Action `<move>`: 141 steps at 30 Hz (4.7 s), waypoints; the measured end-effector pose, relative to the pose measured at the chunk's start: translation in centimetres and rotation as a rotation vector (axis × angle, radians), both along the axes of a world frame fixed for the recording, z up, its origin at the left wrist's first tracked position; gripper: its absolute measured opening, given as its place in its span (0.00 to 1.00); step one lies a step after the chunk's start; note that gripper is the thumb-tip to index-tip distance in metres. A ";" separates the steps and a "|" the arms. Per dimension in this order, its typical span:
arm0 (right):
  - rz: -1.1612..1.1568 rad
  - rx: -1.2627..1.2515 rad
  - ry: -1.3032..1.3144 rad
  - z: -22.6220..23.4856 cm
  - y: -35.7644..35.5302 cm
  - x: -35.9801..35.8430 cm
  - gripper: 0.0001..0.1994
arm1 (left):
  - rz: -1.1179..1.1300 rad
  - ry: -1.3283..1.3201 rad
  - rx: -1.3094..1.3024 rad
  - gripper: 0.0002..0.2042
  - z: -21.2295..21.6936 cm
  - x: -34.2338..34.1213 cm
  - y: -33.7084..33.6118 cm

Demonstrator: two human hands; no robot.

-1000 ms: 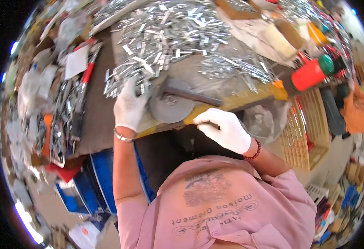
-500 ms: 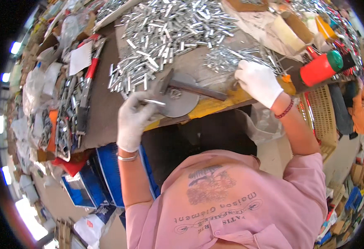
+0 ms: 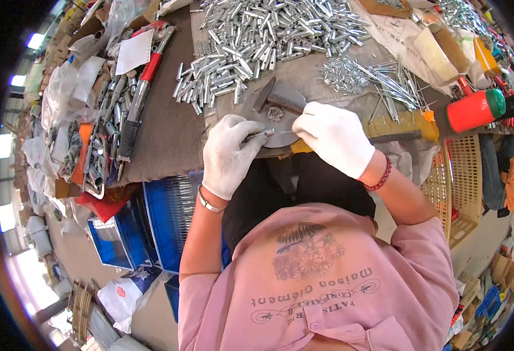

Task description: Assembling small metal components by inserting pins into cylinders and tapping them with a hammer.

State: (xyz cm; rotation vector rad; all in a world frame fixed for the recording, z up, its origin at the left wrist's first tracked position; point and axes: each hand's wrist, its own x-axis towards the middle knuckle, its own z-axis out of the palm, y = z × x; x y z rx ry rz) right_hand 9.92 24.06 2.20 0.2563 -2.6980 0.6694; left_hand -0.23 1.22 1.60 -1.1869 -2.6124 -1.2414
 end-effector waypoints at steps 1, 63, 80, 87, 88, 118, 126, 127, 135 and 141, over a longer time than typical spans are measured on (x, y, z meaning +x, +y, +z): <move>-0.010 0.033 -0.012 -0.3 -0.2 -0.2 0.02 | -0.007 -0.002 0.002 0.06 0.0 0.0 0.0; 0.089 -0.203 0.053 1.0 -5.2 -2.7 0.18 | -0.004 0.186 0.132 0.07 -2.0 1.4 -0.7; 0.105 -0.083 0.144 0.1 -5.3 -1.9 0.21 | -0.010 0.194 0.104 0.08 -1.9 1.3 -1.1; 0.132 0.026 0.085 0.6 -5.1 -0.6 0.24 | -0.019 0.192 0.108 0.09 -2.4 2.1 -1.0; 0.121 0.008 0.065 1.0 -4.7 -0.5 0.24 | -0.021 0.179 0.106 0.09 -2.5 2.0 -1.0; -0.090 -0.151 -0.047 4.3 -0.9 5.3 0.27 | -0.020 0.012 0.116 0.08 -2.7 0.8 -0.9; -0.100 0.061 -0.072 1.5 0.3 1.0 0.21 | -0.017 -0.015 0.096 0.07 -2.9 0.5 -1.1; -0.086 0.198 0.055 1.4 0.1 0.9 0.20 | -0.010 -0.026 0.097 0.07 -2.8 0.5 -1.2; -0.124 -0.092 -0.311 -0.2 -3.6 3.4 0.06 | 0.064 -0.015 0.118 0.10 -2.7 1.9 -1.0; -0.072 -0.552 -0.617 -0.5 -4.4 4.0 0.11 | 0.320 -0.365 0.236 0.21 -1.9 7.0 0.0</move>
